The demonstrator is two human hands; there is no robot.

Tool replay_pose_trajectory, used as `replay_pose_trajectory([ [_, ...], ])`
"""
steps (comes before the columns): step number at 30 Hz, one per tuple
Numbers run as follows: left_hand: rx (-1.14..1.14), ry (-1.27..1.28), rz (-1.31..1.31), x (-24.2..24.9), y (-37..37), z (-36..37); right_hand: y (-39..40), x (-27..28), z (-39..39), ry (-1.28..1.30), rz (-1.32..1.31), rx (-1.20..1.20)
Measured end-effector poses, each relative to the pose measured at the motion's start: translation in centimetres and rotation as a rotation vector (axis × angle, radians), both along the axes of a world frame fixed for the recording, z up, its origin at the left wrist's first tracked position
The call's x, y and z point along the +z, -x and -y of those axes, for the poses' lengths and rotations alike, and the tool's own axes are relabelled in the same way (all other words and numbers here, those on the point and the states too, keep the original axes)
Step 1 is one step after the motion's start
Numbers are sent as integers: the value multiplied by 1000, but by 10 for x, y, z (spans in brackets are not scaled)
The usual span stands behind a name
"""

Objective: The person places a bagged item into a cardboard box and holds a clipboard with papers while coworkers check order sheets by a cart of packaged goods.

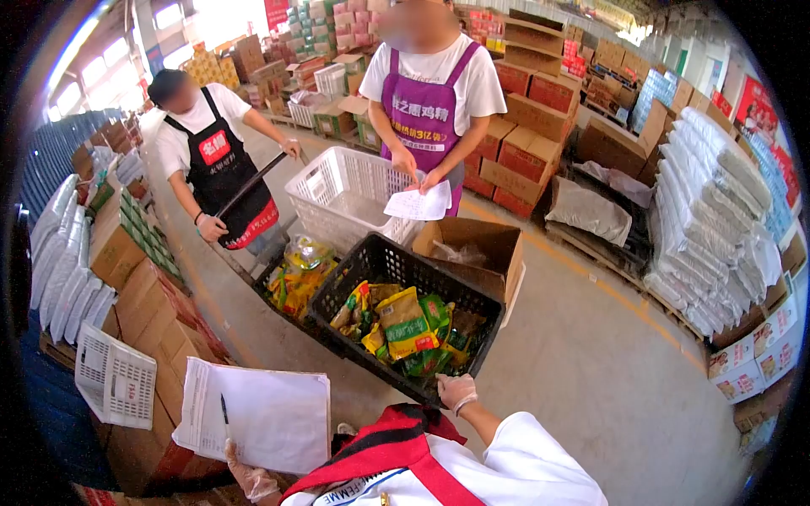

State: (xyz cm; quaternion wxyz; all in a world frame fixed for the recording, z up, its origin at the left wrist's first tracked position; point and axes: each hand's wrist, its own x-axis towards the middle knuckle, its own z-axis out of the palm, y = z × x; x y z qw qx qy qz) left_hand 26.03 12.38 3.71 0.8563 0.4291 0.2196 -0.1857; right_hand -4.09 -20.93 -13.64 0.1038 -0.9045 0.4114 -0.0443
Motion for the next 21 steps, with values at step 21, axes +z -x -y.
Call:
replay_pose_trajectory([
  [21, 53, 46, 0, -20, 0, -5, 0, -5, 3, -50, -69, 4],
])
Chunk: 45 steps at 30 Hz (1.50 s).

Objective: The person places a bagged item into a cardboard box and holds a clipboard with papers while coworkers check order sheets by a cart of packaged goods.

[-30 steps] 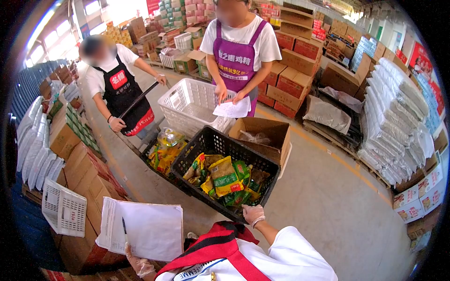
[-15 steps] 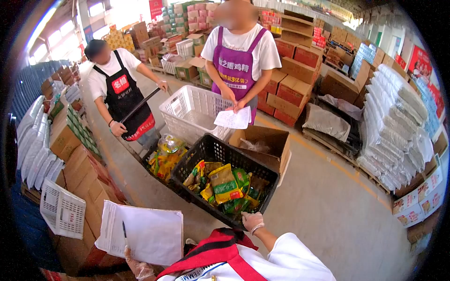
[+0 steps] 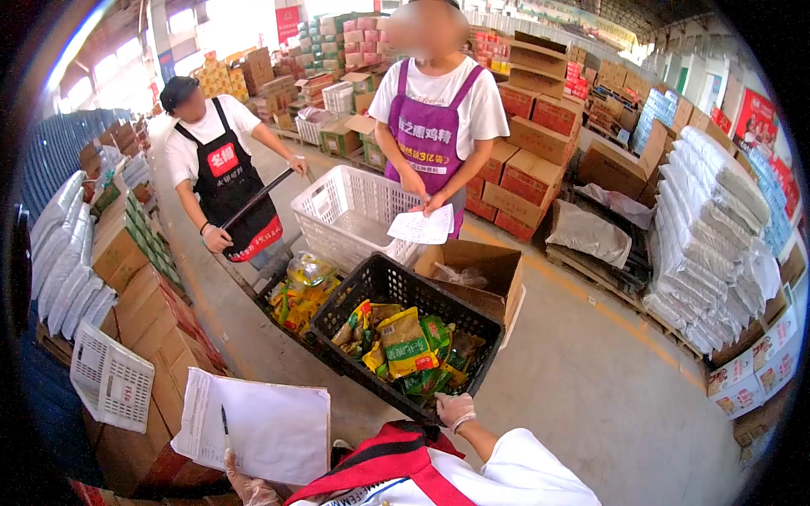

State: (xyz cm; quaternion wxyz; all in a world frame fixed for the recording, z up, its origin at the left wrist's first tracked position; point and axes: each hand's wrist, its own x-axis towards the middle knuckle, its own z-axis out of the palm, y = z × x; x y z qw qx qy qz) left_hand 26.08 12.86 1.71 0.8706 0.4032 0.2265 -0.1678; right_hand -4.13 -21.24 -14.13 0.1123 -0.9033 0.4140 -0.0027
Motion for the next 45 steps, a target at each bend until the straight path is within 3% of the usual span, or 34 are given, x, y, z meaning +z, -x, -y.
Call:
replay_pose_trajectory([
  [4, -4, -76, -5, -1, 0, -2, -1, 3, 0, -53, -61, -2],
  [7, 4, -101, -26, 28, 13, 13, 0, -2, 0, -33, -49, -1],
  [12, -20, -80, 67, 11, 10, 6, -1, 0, 0, -55, -77, -1],
  [16, -31, -41, 30, 32, 10, 14, -1, 0, -1, 28, 18, 0],
  [17, -44, -71, 133, 36, 16, 16, -2, -1, -1, 40, -7, 1],
  [21, -37, -40, 80, 22, 7, 7, -2, -3, 0, 33, -19, -6],
  [23, -101, -151, 241, 25, 11, 7, -2, 0, 0, 26, 4, -6],
  [29, -99, -59, 90, 34, 7, 11, -2, 3, -1, 37, 16, 15],
  [45, -106, -145, 132, 29, 3, 9, -2, 8, 0, 4, -8, 13],
])
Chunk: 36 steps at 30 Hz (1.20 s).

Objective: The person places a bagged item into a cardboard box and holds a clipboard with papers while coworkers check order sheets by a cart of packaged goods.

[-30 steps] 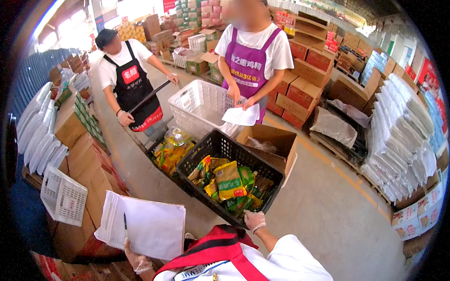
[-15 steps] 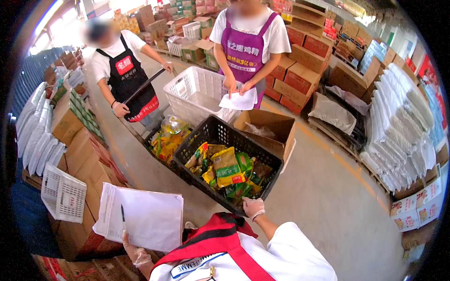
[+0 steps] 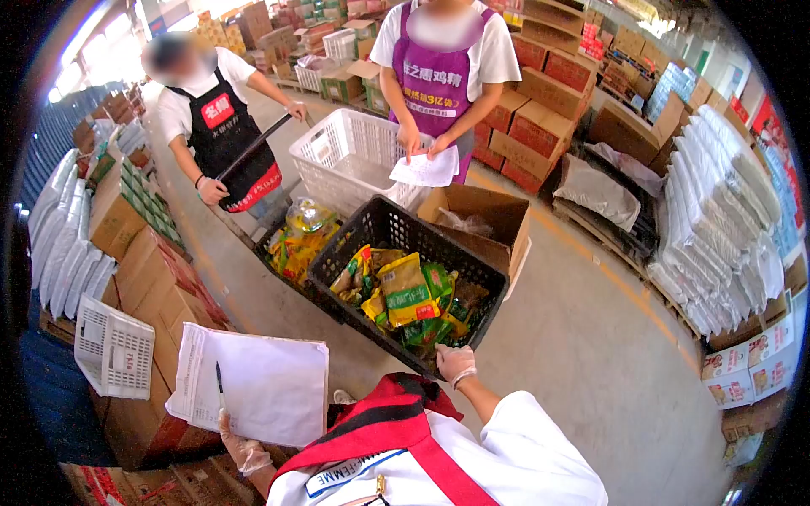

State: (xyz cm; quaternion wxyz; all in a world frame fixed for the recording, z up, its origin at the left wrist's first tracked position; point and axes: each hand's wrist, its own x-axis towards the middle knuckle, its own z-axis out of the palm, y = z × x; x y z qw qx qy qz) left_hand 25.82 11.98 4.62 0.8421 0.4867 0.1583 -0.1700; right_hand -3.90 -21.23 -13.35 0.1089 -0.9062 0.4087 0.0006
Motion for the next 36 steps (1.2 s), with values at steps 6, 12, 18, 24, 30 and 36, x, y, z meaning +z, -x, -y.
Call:
replay_pose_trajectory([
  [6, 48, 11, -31, 8, 10, 5, 0, 4, -1, -75, -41, -24],
  [12, 12, 73, -64, 22, 5, 4, -70, 78, 90, 93, 680, -184],
  [18, 9, 11, 10, 23, 7, 6, -144, 129, 225, -2, 550, -469],
  [24, 75, 91, -159, -4, 1, -18, -190, 160, 114, -164, 259, 165],
  [30, 157, 47, -131, -5, -7, -31, -79, 32, 58, -388, -63, 262],
  [36, 121, 48, -82, -2, -16, -16, 8, 3, 36, -172, -53, 144],
])
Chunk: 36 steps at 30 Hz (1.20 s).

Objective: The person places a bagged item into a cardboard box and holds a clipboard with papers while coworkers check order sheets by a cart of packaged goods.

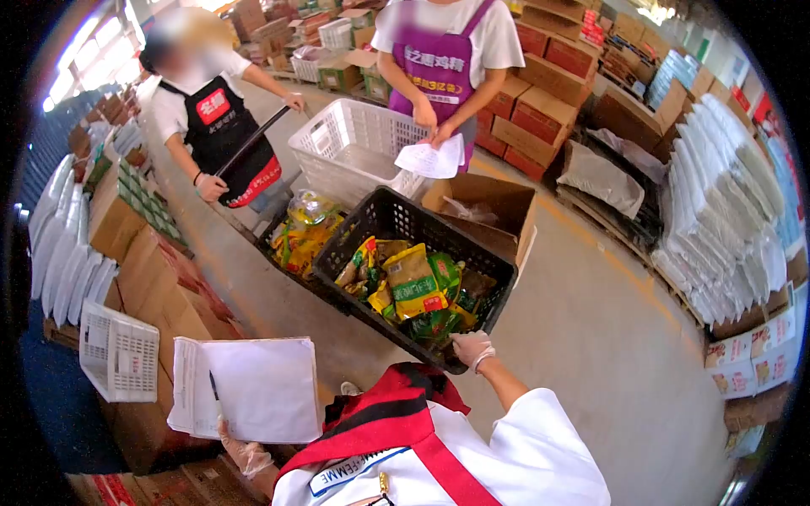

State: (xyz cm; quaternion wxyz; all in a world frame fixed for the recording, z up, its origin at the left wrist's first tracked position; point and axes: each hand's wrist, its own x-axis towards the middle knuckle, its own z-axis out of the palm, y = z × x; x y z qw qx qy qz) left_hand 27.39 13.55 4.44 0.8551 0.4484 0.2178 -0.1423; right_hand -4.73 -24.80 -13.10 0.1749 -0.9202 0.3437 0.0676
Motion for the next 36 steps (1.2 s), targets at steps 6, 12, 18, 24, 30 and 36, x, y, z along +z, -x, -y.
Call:
replay_pose_trajectory([
  [6, -78, -21, 71, 4, -4, 35, -8, -5, -15, 167, 37, -159],
  [12, -178, 41, 77, 13, 4, 39, -5, -20, -13, 228, 108, -180],
  [18, -85, -16, 47, -10, 2, 10, -7, -7, -15, 163, 78, -200],
  [24, 7, 67, -27, -15, 2, 2, -8, -3, -15, 141, -10, -184],
  [30, 61, 19, -10, -18, 3, 0, -9, -8, -15, 143, -55, -179],
  [36, 47, 30, -52, -28, -2, -7, -10, -5, -15, 160, -65, -191],
])
